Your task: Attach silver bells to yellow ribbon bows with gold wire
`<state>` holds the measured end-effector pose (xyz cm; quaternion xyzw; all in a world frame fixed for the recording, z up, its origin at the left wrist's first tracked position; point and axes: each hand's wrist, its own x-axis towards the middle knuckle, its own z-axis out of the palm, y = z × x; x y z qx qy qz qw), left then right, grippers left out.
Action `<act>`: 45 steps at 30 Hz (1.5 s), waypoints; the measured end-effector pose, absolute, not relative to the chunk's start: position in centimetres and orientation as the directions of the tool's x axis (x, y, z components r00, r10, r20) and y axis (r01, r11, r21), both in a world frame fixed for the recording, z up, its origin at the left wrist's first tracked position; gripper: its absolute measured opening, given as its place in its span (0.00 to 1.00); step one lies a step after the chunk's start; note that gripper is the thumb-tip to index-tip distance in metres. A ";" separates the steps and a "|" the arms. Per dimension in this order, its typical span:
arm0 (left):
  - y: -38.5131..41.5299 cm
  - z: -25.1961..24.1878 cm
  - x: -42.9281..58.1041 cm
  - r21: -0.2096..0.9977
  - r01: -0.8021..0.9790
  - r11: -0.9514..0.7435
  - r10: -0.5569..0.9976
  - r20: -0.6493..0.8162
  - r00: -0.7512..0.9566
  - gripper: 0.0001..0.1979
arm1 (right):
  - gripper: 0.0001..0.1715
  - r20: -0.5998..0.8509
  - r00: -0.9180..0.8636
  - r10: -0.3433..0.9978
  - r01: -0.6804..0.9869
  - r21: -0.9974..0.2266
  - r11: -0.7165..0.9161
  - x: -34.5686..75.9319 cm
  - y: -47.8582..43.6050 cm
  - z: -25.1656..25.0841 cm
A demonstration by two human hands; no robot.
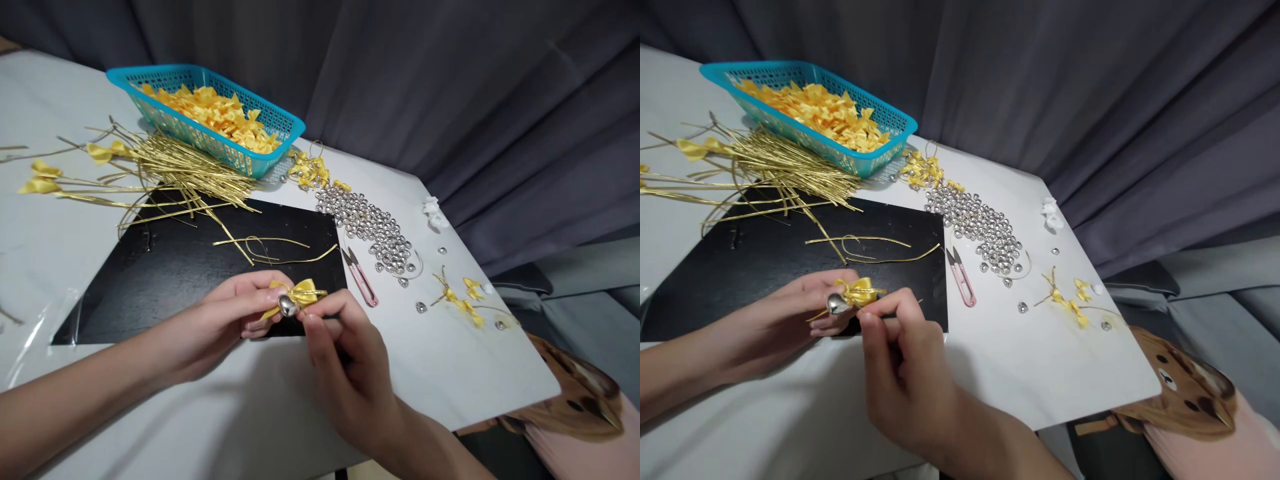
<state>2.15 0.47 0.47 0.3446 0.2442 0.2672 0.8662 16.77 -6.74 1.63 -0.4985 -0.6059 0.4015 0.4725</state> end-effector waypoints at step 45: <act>0.2 0.6 2.3 0.765 -0.259 0.590 0.645 -0.253 0.721 0.12 | 0.06 0.248 -0.106 0.963 0.257 -0.929 0.268 17.3 -6.6 1.4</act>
